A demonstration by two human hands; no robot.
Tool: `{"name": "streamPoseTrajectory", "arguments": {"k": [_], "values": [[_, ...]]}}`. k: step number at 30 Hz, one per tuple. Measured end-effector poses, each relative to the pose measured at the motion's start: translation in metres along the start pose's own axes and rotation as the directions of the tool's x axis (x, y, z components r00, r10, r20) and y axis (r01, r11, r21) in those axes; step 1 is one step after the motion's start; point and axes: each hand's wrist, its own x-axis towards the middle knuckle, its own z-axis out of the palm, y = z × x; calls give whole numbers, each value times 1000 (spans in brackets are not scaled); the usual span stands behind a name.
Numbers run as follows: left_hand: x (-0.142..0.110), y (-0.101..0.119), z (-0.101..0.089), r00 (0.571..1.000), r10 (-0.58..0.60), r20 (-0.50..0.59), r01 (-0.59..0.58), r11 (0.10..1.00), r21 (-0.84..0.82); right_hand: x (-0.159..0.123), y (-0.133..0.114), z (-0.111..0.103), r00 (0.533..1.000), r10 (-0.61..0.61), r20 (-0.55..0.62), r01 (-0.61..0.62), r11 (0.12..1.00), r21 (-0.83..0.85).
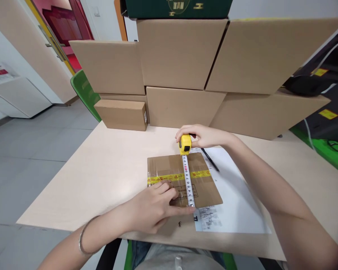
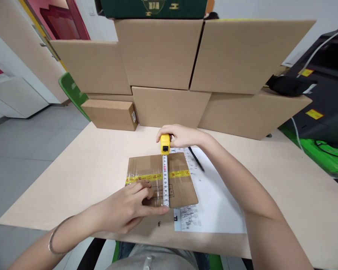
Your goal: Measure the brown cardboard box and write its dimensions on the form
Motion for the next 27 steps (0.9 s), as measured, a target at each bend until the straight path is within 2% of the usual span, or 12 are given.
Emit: {"name": "streamPoseTrajectory", "arguments": {"k": [6, 11, 16, 19, 22, 24, 25, 26, 27], "values": [[-1, -4, 2, 999, 14, -47, -16, 999, -35, 32, 27, 12, 999, -10, 51, 11, 1000, -16], [-1, -4, 1, 998, 15, -61, -18, 999, -41, 38, 28, 10, 997, -9, 74, 11, 1000, -18], [-3, -5, 0, 999, 1, -43, -2, 1000, -18, 2, -1, 4, 1000, -12, -1, 12, 1000, -23], [-6, -8, 1, 996, 14, -90, -19, 998, -61, -33, -32, 20, 998, 8, 68, -7, 1000, -4], [-11, -12, 5, 978, -26, -206, -33, 959, -280, -71, -60, 44, 987, 55, 154, -61, 998, 35], [-15, -16, 10, 933, -142, -331, -31, 885, -465, -96, -68, 58, 988, 74, 134, -83, 995, 61], [-18, -19, 14, 886, -240, -397, -11, 845, -534, -108, -66, 62, 990, 93, 103, -102, 991, 85], [-20, -22, 19, 815, -361, -453, 32, 809, -588, -119, -62, 66, 990, 128, 65, -135, 984, 120], [-23, -25, 25, 726, -490, -483, 98, 769, -632, -129, -56, 69, 983, 185, 13, -184, 969, 163]]}}
